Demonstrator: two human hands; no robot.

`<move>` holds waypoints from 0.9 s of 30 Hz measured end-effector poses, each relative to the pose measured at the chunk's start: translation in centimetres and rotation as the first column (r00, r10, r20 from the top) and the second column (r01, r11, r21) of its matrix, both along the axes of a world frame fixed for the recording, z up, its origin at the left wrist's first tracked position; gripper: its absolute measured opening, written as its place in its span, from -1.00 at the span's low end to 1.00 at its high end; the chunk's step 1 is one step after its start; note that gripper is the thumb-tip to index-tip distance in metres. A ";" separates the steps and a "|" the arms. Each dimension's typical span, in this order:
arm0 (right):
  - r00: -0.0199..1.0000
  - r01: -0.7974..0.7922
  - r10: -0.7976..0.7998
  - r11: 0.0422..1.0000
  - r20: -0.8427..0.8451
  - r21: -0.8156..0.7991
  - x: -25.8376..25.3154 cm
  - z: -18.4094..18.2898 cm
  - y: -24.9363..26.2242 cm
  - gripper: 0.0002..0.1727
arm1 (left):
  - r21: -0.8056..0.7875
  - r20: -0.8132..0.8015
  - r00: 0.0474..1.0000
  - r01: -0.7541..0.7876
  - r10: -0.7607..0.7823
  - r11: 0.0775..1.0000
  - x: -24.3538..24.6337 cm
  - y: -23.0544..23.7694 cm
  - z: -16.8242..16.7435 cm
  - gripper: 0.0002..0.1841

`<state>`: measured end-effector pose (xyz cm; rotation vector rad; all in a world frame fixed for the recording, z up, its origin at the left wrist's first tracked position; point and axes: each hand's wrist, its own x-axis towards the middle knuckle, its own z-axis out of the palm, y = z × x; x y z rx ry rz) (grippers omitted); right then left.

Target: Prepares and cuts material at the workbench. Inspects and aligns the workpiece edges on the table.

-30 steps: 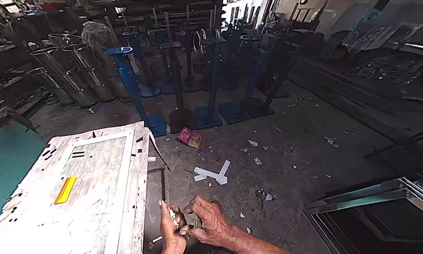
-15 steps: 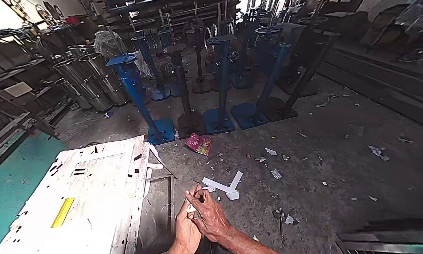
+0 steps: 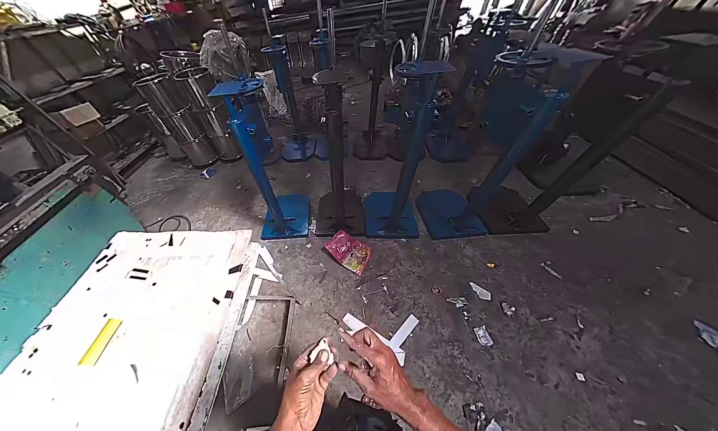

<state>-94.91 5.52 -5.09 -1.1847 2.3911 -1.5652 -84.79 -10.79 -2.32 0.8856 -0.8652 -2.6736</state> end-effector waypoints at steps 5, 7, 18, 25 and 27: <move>0.984 -0.164 0.153 0.976 0.085 0.142 -2.3 1.1 -1.5 -0.26 | -0.285 0.137 0.972 0.221 -0.189 0.933 -2.6 -0.6 -0.9 -0.83; 0.993 -0.105 0.097 0.985 0.067 0.140 -3.7 1.5 -2.0 -0.37 | -0.250 0.151 0.946 0.317 -0.287 0.915 -4.2 -1.3 -0.6 -0.74; 0.991 0.120 -0.089 0.928 -0.104 0.351 -11.1 0.7 -11.0 -0.65 | -0.152 0.015 0.739 0.667 -0.673 0.729 -13.9 -11.8 -2.1 -0.21; 0.981 0.162 -0.191 0.892 0.027 0.422 -18.8 1.2 -18.3 -0.40 | -0.169 0.041 0.788 0.612 -0.615 0.773 -16.0 -21.7 -2.7 -0.35; 0.971 0.211 -0.239 0.853 -0.002 0.477 -21.5 0.6 -18.7 -0.36 | -0.268 0.062 0.844 0.528 -0.532 0.806 -15.1 -24.5 -3.3 -0.33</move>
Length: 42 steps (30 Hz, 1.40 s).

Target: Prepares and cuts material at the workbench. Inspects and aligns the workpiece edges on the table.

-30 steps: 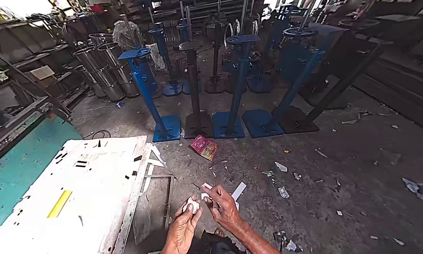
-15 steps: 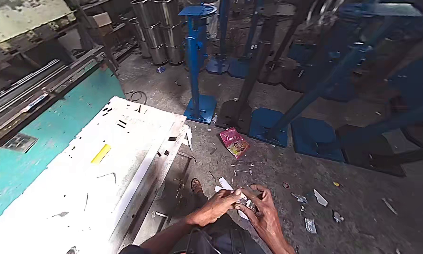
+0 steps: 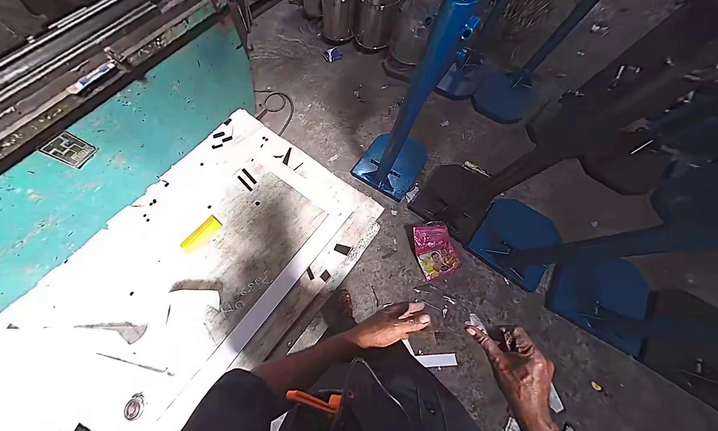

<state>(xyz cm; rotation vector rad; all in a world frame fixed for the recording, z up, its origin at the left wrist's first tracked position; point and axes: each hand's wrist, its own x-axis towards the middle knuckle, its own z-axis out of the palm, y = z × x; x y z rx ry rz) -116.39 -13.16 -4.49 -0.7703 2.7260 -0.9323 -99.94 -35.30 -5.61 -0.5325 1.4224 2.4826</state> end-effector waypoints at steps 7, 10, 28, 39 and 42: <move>0.989 0.135 -0.094 0.881 -0.112 0.453 -9.3 -4.3 2.8 -0.70 | -0.182 -0.042 0.931 -0.364 0.363 0.914 4.4 -6.4 -2.1 -0.38; 0.974 0.215 -0.222 0.821 -0.050 0.530 -12.2 -4.3 1.7 -0.55 | -0.298 -0.024 0.886 -0.448 0.462 0.843 5.6 -8.0 -2.2 -0.42; 0.299 -0.875 0.792 0.450 0.533 -0.178 -14.8 -2.1 -38.2 -0.62 | -0.989 -0.115 0.602 -0.147 0.790 -0.033 -2.8 -12.9 -5.8 -0.67; 0.066 -0.959 0.876 0.189 0.477 -0.213 -13.6 -7.0 -45.2 -0.73 | -0.992 -0.110 0.409 0.016 0.906 -0.128 -8.7 -13.3 -8.2 -0.61; 0.040 -0.960 0.880 0.165 0.473 -0.227 -13.5 -7.5 -45.7 -0.72 | -0.983 -0.153 0.411 0.029 0.899 -0.180 -8.6 -13.3 -8.9 -0.65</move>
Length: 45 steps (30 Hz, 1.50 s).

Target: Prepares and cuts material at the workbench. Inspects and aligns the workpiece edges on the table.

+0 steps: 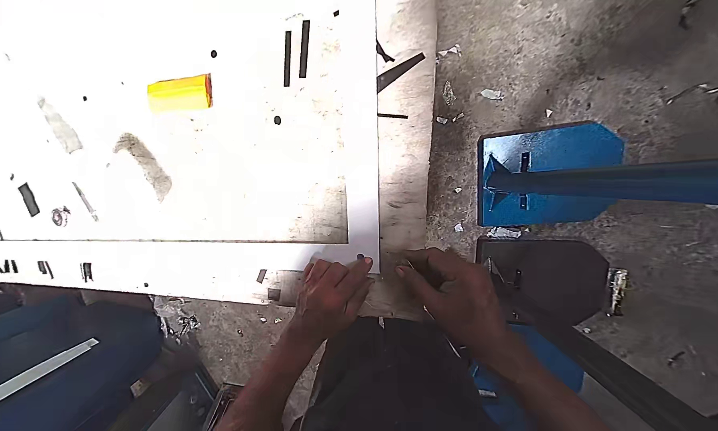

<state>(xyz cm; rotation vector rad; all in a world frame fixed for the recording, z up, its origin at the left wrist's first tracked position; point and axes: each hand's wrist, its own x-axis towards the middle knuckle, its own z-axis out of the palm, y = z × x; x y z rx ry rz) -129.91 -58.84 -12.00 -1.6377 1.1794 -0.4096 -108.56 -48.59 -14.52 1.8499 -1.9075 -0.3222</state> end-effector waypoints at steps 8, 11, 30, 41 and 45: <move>0.999 -0.034 0.033 0.999 0.035 0.025 -0.2 -0.2 -0.3 -0.75 | -0.078 0.007 1.000 -0.019 0.019 0.997 0.0 0.3 -1.3 -0.64; 0.999 -0.032 0.031 0.999 0.033 0.027 -0.1 -0.3 -0.3 -0.78 | -0.046 0.015 1.000 -0.027 0.027 0.999 -0.1 0.0 -1.0 -0.61; 0.998 -0.055 0.056 0.998 -0.032 0.033 0.8 -0.1 -0.7 -0.78 | -0.043 0.027 0.999 -0.019 0.020 0.999 -0.2 -0.1 -0.9 -0.57; 0.998 -0.055 0.056 0.997 -0.020 0.050 0.9 0.0 -1.0 -0.81 | -0.049 0.037 0.999 -0.030 0.032 0.998 -0.2 -0.1 -1.2 -0.55; 0.998 -0.054 0.055 0.998 -0.019 0.042 1.0 -0.1 -1.0 -0.81 | -0.052 0.029 0.999 -0.026 0.028 0.998 -0.2 -0.1 -1.1 -0.56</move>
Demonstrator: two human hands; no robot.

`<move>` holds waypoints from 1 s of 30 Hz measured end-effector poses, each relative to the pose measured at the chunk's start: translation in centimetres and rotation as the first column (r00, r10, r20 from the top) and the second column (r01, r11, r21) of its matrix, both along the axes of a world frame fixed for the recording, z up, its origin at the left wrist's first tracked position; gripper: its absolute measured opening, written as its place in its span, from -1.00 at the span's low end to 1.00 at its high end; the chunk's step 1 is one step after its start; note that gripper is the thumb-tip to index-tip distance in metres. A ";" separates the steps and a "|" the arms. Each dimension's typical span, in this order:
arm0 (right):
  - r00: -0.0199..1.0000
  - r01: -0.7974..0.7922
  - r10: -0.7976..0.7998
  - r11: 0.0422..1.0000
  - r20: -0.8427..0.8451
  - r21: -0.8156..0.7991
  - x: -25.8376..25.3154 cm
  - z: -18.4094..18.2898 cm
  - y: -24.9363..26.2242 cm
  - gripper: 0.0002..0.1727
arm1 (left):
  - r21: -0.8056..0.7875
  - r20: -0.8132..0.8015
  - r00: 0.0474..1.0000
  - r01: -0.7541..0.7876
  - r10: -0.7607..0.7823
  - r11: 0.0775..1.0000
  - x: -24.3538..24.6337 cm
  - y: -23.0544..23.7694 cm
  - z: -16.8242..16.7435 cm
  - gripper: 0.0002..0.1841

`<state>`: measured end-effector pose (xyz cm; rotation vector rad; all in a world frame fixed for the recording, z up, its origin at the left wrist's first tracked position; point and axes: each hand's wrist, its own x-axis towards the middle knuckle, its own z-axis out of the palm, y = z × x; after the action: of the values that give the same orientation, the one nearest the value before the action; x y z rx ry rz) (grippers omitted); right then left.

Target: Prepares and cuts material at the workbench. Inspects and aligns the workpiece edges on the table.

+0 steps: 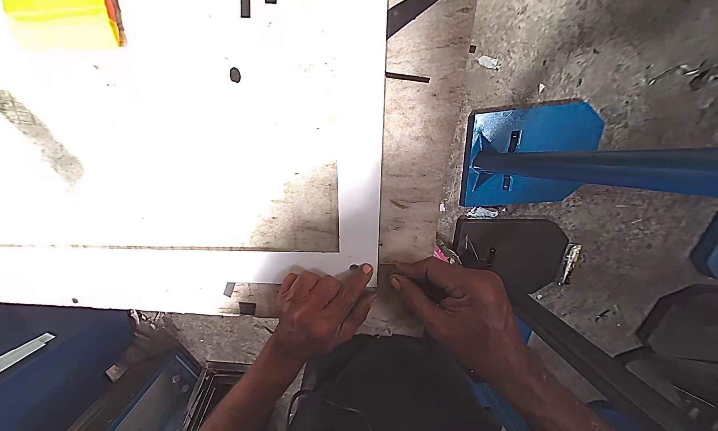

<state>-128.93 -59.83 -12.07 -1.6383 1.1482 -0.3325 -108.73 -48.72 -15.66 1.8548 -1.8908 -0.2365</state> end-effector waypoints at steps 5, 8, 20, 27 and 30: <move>1.000 -0.003 0.003 1.000 0.000 0.006 0.0 0.0 0.0 -0.82 | -0.001 -0.001 1.000 -0.003 0.003 1.000 0.0 -0.1 0.0 -0.57; 1.000 -0.005 0.005 1.000 -0.008 0.001 0.1 0.0 0.0 -0.81 | 0.002 0.000 1.000 -0.004 0.004 1.000 0.0 -0.1 0.0 -0.58; 1.000 -0.011 0.011 1.000 -0.017 -0.010 0.2 -0.1 0.0 -0.82 | 0.003 -0.019 1.000 -0.009 0.009 1.000 0.0 -0.2 0.1 -0.60; 1.000 -0.011 0.011 1.000 -0.012 0.013 0.1 -0.2 -0.1 -0.82 | 0.017 -0.002 1.000 0.004 -0.004 1.000 0.0 -0.2 0.1 -0.59; 1.000 -0.011 0.012 1.000 -0.016 0.029 0.1 -0.1 -0.2 -0.81 | 0.019 0.001 1.000 0.009 -0.009 1.000 0.0 -0.3 0.2 -0.59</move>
<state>-128.87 -59.99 -12.17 -1.6249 1.1502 -0.2946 -108.75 -48.98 -15.48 1.8595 -1.9038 -0.2576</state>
